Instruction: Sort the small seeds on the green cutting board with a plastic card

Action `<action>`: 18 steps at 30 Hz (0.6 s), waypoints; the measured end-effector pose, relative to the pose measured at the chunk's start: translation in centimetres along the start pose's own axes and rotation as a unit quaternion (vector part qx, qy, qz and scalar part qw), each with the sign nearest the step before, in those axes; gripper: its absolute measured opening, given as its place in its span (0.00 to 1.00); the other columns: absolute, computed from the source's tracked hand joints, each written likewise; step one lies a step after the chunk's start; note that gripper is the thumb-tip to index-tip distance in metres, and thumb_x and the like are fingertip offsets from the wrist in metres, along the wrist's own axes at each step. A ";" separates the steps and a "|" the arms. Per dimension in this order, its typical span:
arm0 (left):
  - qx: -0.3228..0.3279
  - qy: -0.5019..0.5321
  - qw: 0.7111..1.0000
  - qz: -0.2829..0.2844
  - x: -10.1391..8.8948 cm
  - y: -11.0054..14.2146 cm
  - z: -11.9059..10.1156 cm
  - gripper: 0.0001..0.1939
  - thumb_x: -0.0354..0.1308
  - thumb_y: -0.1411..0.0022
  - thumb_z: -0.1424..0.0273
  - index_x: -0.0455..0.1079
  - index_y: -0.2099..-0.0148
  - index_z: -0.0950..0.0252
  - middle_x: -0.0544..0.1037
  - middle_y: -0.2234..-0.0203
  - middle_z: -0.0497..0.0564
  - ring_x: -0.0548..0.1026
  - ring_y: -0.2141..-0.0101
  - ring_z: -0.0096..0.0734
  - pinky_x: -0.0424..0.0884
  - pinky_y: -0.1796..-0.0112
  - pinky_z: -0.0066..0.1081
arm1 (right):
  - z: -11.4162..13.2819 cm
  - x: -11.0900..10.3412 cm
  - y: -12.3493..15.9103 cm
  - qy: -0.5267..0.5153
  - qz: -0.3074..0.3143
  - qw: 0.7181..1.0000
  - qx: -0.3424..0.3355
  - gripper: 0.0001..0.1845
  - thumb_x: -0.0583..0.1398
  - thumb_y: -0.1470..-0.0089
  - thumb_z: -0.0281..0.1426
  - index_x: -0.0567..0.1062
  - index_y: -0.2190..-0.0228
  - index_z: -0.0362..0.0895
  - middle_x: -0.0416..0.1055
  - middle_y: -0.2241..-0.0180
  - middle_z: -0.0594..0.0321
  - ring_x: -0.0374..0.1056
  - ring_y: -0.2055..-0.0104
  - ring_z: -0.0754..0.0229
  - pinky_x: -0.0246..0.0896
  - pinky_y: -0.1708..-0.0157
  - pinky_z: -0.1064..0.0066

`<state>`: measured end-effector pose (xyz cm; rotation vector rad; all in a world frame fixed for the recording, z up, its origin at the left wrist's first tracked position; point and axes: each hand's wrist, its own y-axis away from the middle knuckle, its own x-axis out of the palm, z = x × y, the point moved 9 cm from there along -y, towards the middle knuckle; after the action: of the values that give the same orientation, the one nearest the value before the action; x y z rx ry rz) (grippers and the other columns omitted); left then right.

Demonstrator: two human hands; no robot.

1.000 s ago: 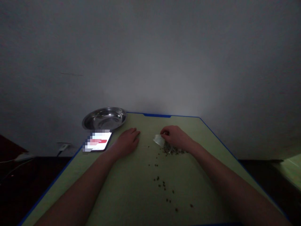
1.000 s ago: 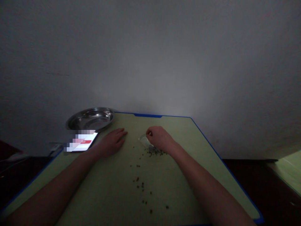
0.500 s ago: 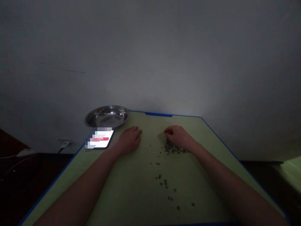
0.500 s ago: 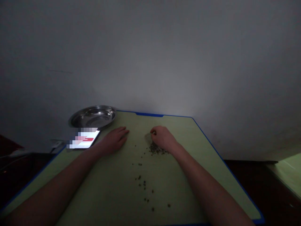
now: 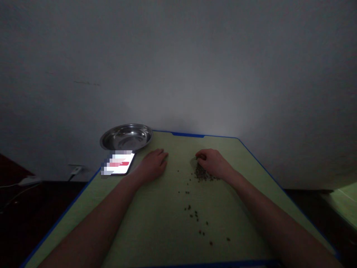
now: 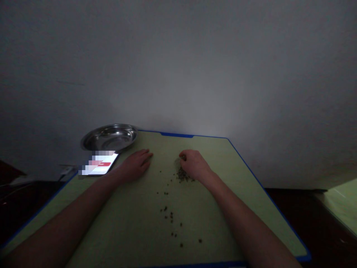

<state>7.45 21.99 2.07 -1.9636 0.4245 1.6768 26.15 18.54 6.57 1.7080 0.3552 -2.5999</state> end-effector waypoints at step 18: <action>0.007 0.007 1.000 0.000 0.2 -0.1 0.0 0.25 0.43 0.36 0.68 0.63 0.41 0.73 0.65 0.42 0.66 0.64 0.43 0.45 0.58 0.43 0.40 | 0.4 0.0 1.1 -0.002 -0.020 1.000 0.009 0.17 0.56 0.52 0.24 0.80 0.61 0.38 0.78 0.70 0.55 0.71 0.69 0.58 0.62 0.66 0.68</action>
<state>7.55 22.09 1.91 -1.9656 0.4395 1.6574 25.96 17.37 6.48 1.7184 0.3707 -2.6424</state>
